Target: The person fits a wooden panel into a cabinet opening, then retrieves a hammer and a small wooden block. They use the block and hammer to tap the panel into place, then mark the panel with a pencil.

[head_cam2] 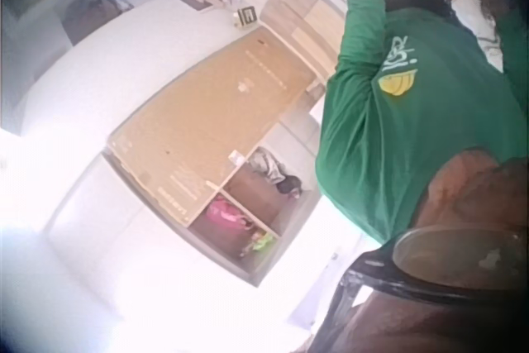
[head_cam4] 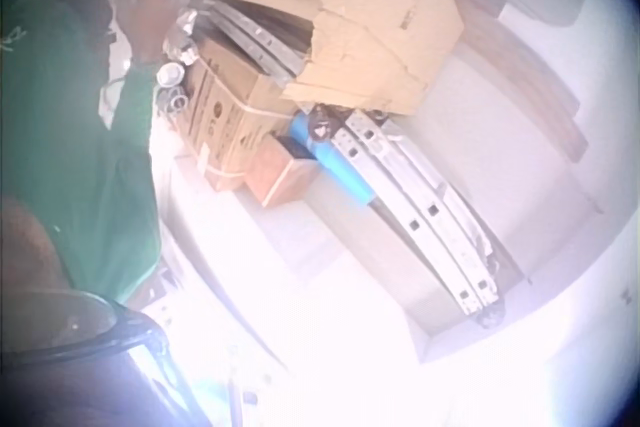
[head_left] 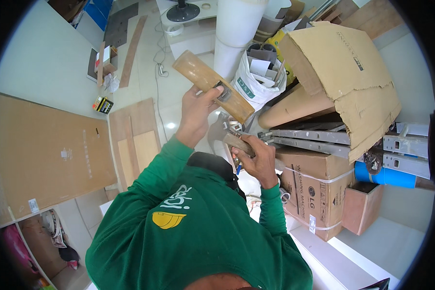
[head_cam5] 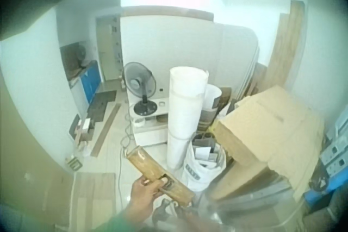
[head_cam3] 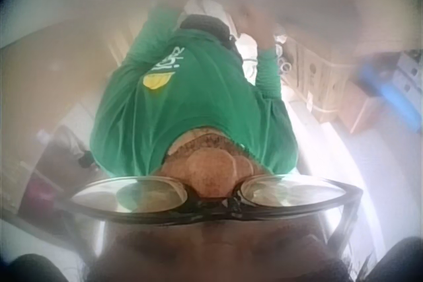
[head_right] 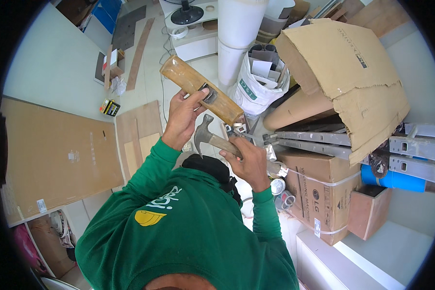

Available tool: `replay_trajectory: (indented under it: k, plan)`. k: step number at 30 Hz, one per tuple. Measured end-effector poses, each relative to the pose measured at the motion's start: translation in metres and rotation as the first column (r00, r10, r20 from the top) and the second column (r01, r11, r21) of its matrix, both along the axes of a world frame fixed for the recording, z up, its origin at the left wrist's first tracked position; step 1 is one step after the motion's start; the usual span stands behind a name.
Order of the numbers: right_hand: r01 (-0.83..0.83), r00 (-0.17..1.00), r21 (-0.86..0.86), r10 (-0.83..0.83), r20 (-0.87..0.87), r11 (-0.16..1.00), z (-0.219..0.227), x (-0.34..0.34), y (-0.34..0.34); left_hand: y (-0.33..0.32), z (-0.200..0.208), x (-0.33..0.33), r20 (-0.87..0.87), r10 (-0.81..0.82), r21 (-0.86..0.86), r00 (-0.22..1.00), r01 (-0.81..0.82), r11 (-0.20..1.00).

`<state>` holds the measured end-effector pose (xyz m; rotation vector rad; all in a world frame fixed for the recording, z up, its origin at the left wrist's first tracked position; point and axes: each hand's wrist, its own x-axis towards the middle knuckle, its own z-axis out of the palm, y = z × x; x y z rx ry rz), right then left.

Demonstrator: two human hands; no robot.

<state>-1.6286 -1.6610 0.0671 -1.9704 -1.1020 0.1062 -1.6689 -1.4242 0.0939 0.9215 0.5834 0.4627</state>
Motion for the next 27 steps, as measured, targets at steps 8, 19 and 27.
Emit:
replay_trajectory:
  k: [8, 19, 27]
  plan:
    - [0.082, 0.996, 0.040, -0.080, -0.037, 0.996, 0.010, 0.005, -0.003, -0.013, -0.001, -0.005, 0.004, -0.037, -0.009, 0.999, 0.037, 0.999]
    - [0.096, 0.987, 0.073, -0.086, -0.136, 0.993, 0.004, 0.000, -0.012, -0.014, 0.000, -0.004, -0.007, -0.024, -0.019, 1.000, 0.024, 1.000]
    - [0.248, 0.908, 0.255, -0.132, -0.398, 0.935, -0.029, -0.006, -0.034, -0.008, -0.002, -0.012, 0.118, 0.030, 0.714, 0.993, -0.106, 0.692]
